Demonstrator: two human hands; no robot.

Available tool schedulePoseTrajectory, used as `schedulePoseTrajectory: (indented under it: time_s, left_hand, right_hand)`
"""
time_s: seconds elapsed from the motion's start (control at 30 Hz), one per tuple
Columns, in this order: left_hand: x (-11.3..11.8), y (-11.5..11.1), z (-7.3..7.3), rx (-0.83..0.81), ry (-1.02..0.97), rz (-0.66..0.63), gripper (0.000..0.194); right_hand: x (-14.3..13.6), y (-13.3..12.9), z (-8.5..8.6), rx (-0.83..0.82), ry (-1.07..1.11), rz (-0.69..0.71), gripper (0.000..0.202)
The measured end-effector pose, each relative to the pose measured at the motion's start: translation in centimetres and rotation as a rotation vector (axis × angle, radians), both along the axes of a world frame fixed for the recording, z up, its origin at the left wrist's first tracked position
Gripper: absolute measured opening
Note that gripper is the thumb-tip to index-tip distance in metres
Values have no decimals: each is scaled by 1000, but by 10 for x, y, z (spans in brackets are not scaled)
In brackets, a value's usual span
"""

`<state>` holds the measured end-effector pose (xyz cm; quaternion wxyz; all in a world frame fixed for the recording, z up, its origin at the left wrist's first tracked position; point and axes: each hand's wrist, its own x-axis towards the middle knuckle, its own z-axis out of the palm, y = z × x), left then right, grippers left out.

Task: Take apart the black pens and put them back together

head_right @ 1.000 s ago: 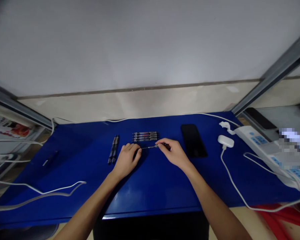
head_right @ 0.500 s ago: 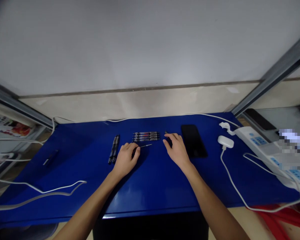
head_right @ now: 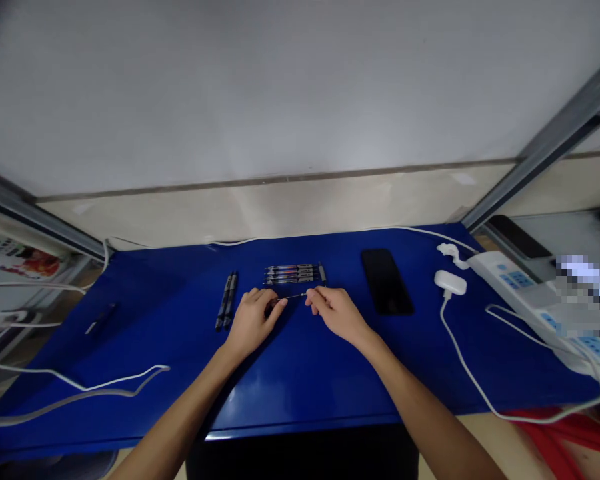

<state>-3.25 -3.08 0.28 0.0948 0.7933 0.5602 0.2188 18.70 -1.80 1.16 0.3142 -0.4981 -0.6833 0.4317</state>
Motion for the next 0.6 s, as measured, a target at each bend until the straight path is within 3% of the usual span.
schedulePoseTrajectory:
  time_s: [0.33,0.6]
  left_hand:
    - [2,-2,0,9,5,-46,36]
    - [-3,3,1,0,-70,46,35]
  right_hand:
    - [-5,-2,2,19,-43,6,32]
    - [1,4,-7,-14,75,-85,17]
